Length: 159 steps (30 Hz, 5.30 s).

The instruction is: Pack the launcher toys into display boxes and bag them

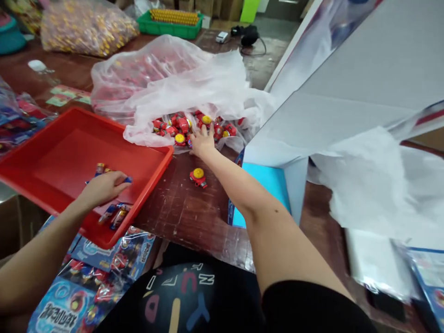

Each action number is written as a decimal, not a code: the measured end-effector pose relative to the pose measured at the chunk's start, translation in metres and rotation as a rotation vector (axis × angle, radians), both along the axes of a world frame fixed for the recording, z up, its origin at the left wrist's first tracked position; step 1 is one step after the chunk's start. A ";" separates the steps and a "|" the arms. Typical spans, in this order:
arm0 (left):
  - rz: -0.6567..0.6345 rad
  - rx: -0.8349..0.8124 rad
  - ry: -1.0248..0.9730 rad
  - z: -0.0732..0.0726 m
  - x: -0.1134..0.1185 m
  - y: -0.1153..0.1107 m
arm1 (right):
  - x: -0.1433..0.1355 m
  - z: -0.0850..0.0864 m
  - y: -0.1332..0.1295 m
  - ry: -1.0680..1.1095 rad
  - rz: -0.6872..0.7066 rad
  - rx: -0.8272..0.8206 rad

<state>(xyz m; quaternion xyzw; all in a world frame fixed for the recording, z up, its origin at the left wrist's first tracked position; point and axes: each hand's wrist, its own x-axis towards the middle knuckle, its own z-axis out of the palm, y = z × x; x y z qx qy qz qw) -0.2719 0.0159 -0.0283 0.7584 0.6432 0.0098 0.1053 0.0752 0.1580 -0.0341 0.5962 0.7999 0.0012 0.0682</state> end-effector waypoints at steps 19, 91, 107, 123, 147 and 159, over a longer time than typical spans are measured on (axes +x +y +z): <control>0.249 -0.721 -1.682 -0.056 0.175 -0.120 | 0.066 0.024 -0.165 1.108 0.249 -0.108; 0.024 0.271 0.066 -0.026 -0.064 -0.007 | -0.038 -0.018 -0.046 0.166 0.005 -0.159; -0.360 -0.229 -1.053 0.018 0.184 -0.092 | 0.088 0.051 -0.211 1.416 0.463 -0.307; -0.581 -0.096 -0.834 0.022 0.238 -0.086 | 0.190 0.048 -0.271 0.837 0.304 0.067; -0.424 -0.035 -0.529 -0.085 0.350 -0.113 | 0.225 0.065 -0.215 -0.102 0.231 0.141; 0.353 0.325 0.011 0.020 0.011 -0.028 | 0.054 0.093 -0.088 -0.047 0.222 -0.034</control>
